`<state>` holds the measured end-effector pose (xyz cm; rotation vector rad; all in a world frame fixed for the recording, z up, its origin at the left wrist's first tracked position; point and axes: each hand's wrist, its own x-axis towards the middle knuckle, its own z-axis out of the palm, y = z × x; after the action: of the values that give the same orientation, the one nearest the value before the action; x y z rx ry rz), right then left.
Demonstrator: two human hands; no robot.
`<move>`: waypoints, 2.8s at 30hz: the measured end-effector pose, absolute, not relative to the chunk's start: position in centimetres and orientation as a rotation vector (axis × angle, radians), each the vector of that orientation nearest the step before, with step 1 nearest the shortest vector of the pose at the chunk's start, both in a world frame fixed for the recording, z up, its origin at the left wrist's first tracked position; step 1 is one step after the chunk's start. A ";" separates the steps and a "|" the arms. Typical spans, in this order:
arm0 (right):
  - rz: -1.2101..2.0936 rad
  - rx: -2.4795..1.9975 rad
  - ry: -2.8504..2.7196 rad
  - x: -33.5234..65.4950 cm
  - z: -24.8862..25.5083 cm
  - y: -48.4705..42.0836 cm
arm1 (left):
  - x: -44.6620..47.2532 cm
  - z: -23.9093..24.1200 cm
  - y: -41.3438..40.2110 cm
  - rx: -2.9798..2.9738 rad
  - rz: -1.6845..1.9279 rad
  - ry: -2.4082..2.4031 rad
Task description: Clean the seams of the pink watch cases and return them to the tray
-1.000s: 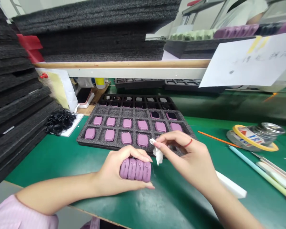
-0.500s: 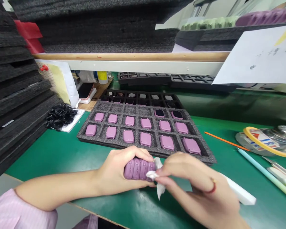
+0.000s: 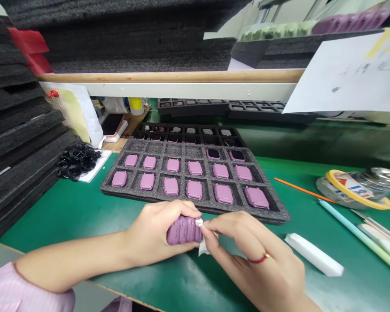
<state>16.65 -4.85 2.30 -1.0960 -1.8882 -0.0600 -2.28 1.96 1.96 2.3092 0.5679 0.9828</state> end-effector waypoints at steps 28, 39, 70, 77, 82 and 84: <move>0.817 -1.334 -1.629 16.5 2.0 -4.4 | -2.0 1.7 2.6 2.463 1.016 0.444; 0.461 -1.142 -1.540 17.4 2.2 -4.2 | -2.1 2.3 2.2 2.304 0.971 0.579; -0.058 -1.289 -1.585 18.6 1.0 -4.8 | -1.9 2.0 1.8 2.180 0.975 0.562; 0.132 -1.519 -1.585 20.5 0.0 -6.6 | -2.1 2.0 1.6 2.095 1.044 0.465; 0.198 -1.513 -1.747 20.8 -0.8 -6.8 | -2.3 2.0 1.4 2.150 1.037 0.465; 0.158 -1.470 -1.817 20.8 -0.8 -6.9 | -2.4 1.9 1.4 2.170 1.020 0.463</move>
<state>20.82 -6.86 -0.85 -1.4703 -1.8167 0.1576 -2.36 1.37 1.90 2.1705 0.4632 1.0204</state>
